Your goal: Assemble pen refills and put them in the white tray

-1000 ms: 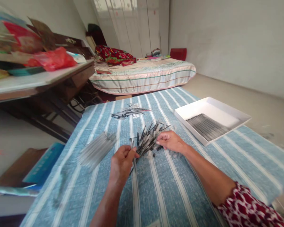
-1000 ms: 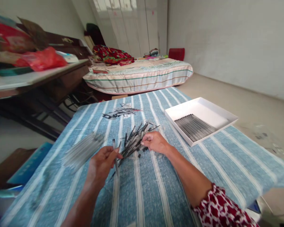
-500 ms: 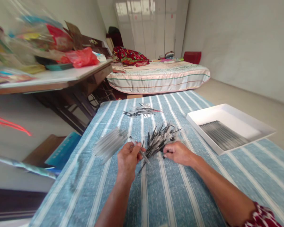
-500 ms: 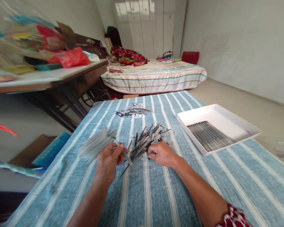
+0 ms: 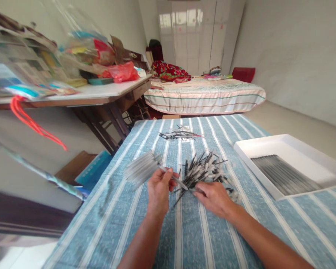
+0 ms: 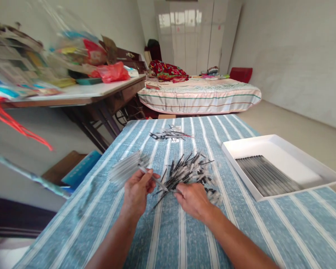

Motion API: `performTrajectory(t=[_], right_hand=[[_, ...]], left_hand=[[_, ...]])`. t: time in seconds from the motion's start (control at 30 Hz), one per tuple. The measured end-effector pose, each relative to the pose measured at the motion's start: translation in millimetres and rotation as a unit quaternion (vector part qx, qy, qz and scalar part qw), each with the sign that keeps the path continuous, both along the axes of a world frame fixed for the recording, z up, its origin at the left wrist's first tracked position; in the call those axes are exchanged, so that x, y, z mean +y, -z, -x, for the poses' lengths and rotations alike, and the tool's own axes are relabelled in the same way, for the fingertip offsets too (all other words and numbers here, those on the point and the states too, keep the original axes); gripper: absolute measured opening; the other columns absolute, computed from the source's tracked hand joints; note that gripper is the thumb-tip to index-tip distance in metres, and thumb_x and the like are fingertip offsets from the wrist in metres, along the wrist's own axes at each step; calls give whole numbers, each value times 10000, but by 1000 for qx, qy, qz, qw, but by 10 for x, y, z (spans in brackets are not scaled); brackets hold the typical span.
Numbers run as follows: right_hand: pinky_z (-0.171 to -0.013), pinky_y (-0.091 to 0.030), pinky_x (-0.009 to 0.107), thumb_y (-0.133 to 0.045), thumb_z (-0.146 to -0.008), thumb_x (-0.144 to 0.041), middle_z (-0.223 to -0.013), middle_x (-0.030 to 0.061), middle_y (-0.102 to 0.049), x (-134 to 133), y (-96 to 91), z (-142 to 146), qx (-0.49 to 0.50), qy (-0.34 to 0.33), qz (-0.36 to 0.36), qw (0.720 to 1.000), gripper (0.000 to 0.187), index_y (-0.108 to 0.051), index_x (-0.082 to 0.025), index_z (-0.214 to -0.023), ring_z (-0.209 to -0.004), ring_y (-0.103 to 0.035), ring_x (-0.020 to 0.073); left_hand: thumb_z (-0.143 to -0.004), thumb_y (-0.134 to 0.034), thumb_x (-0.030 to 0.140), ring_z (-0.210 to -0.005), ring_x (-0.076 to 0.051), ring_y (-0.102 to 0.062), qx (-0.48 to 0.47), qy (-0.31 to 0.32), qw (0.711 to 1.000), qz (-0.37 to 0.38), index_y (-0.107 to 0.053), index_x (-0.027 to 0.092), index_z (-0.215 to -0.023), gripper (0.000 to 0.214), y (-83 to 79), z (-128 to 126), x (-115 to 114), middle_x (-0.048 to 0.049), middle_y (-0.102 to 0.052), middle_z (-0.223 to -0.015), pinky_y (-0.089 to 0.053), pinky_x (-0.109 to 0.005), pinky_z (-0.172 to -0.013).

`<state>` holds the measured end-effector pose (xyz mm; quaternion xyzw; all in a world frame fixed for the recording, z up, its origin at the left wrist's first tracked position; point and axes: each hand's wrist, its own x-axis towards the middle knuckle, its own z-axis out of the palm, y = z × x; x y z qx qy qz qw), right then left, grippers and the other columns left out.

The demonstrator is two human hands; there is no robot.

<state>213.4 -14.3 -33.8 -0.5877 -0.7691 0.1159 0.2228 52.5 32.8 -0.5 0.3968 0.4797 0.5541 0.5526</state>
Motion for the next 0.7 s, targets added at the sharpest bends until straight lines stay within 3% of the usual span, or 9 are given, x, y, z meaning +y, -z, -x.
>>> performTrajectory(t=[0.13,0.23,0.7], right_hand=[[-483,-305,176,-540,-780,-258,-505,-54,-477,-19,39,-35,208,7,20,978,116,-545,-173,-701,-467,-434,77],[-456,-286,170,-552,-765,-252,-495,-71,-427,-27,68,-4,288,-6,38,957,109,-515,-170,-703,-452,-373,67],[-430,-255,178,-559,-753,-233,-489,-78,-386,-42,117,50,335,-9,35,941,126,-489,-173,-668,-444,-329,60]], left_hand=[[-655,-677,317,-406,-58,-468,-53,-17,998,7,-538,149,-708,225,2,31,21,-10,-653,-603,-312,-162,-374],[-645,-686,311,-397,-56,-469,-77,-18,997,14,-528,150,-717,237,-16,36,19,-11,-653,-599,-321,-162,-377],[-682,-662,293,-404,-58,-471,-67,27,997,-2,-530,152,-711,195,-33,-29,-59,0,-641,-600,-319,-169,-379]])
